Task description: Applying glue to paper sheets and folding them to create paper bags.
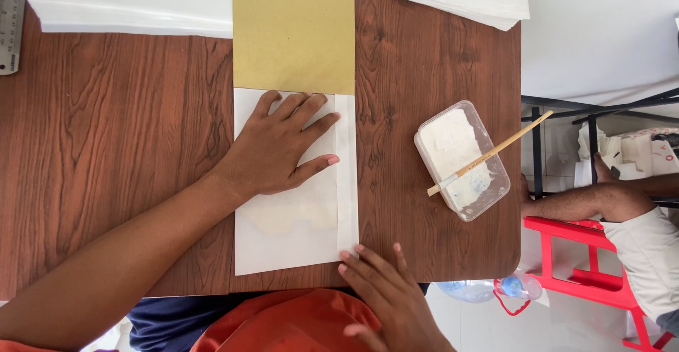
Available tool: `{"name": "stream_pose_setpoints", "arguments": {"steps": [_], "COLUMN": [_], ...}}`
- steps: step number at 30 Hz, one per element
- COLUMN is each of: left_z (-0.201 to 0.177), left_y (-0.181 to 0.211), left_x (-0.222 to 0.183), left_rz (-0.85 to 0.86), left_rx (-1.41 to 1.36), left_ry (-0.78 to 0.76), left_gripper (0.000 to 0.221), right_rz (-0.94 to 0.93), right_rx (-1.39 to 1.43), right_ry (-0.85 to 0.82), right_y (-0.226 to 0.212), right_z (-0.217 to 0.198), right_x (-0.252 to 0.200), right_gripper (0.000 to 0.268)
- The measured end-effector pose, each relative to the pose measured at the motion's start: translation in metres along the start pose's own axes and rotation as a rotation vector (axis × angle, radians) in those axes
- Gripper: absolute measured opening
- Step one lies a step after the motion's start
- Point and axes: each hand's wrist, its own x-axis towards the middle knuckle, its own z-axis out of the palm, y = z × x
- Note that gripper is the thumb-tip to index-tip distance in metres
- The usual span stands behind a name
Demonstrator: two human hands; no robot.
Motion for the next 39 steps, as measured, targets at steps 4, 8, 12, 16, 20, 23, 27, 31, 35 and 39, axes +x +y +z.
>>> {"name": "stream_pose_setpoints", "arguments": {"steps": [4,8,12,16,20,23,27,31,35,39], "left_z": [0.002,0.002,0.004,0.002,0.000,0.000,0.001,0.004,0.003,0.007], "left_y": [0.000,0.001,0.000,0.000,-0.001,-0.001,0.000,-0.002,-0.001,-0.001], "left_x": [-0.001,-0.001,-0.001,0.001,0.002,0.003,0.001,0.000,-0.002,-0.002], "left_rz": [0.000,-0.007,-0.016,-0.020,-0.115,-0.114,-0.104,-0.111,-0.040,-0.001], "left_rx": [0.010,-0.011,-0.045,-0.052,-0.128,-0.134,-0.101,-0.102,-0.080,-0.004], "left_ry": [-0.002,-0.010,-0.013,-0.001,-0.376,-0.376,-0.347,-0.355,0.012,-0.001], "left_gripper": [0.059,0.056,0.053,0.053,0.061,0.060,0.059,0.060,0.051,0.050], "right_rz": [-0.054,-0.036,-0.016,-0.020,0.051,0.065,0.076,0.062,0.035,0.029], "right_rx": [-0.134,-0.259,-0.302,-0.292,-0.300,-0.308,-0.269,-0.245,-0.223,-0.323], "right_ry": [0.132,0.057,0.045,0.052,0.062,0.071,0.030,-0.020,-0.042,-0.059], "right_y": [0.017,0.025,0.033,0.051,0.063,0.073,0.074,0.056,0.034,0.022], "right_z": [0.004,0.002,-0.002,-0.006,-0.012,-0.018,-0.023,-0.010,0.005,0.015], "right_x": [0.018,0.037,0.054,0.082,0.117,0.142,0.147,0.107,0.061,0.033], "right_gripper": [0.068,0.074,0.076,0.069,0.066,0.064,0.063,0.066,0.069,0.076]}}
